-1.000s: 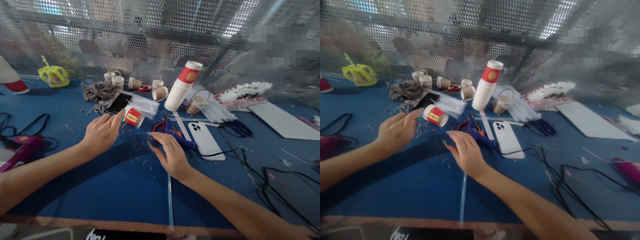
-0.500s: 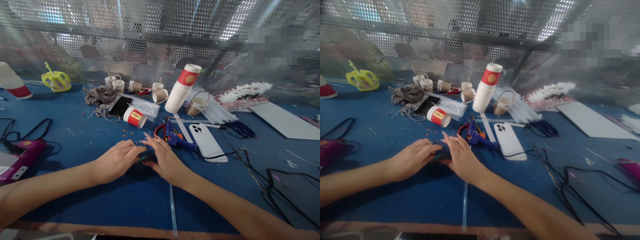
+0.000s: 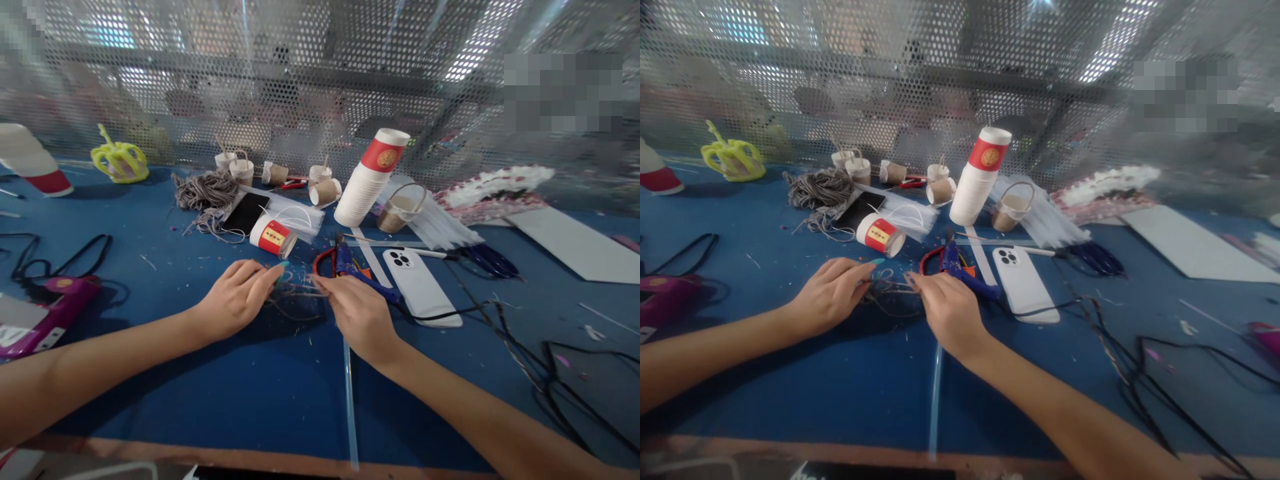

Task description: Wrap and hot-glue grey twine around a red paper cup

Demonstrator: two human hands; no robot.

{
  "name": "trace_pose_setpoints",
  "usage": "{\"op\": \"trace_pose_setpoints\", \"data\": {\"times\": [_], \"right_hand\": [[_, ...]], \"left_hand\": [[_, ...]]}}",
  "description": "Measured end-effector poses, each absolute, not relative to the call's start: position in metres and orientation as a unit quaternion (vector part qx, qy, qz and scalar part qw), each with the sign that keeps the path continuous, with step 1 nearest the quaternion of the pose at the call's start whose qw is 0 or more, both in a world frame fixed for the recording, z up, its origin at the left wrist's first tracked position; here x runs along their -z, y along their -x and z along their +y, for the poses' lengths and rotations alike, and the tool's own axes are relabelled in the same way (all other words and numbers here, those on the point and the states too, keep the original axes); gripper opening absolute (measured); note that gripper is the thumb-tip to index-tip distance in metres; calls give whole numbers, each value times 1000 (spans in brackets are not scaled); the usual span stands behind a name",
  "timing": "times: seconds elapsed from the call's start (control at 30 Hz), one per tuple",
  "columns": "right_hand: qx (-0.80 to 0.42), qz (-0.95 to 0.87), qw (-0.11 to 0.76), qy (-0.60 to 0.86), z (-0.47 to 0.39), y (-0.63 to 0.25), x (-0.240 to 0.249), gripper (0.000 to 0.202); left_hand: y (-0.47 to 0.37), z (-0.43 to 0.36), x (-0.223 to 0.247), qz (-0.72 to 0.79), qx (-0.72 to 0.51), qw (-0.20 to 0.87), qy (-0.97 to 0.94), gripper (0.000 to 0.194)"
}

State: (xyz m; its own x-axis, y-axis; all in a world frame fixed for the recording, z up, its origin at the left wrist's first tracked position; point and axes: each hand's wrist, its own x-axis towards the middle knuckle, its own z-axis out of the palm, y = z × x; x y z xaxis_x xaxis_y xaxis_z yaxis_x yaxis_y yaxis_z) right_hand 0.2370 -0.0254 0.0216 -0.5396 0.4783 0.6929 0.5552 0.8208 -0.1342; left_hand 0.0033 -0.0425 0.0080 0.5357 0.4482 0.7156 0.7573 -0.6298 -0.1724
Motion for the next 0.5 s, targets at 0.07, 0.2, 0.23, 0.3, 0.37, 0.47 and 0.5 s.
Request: {"op": "trace_pose_setpoints", "data": {"times": [0.07,0.2,0.23,0.3,0.37,0.47,0.5], "right_hand": [[29,-867,391,309,-24,-237,-24,27],[-71,-839,428,329,-30,-234,-29,27],[-112,-828,434,338,-32,-233,-30,28],[-211,-790,452,355,-33,-232,-31,28],[-312,-733,483,364,-30,-233,-30,31],[-386,-673,523,353,-21,-237,-30,37],[-380,-674,528,351,-20,-238,-31,35]], "left_hand": [[0,-40,-8,-356,294,275,843,33],[1,-36,-3,-359,334,242,838,32],[1,-34,-1,-359,356,223,833,31],[3,-31,2,-363,384,191,827,30],[5,-26,5,-378,388,162,825,31],[7,-22,7,-413,411,97,807,35],[7,-22,6,-414,424,78,802,36]]}}
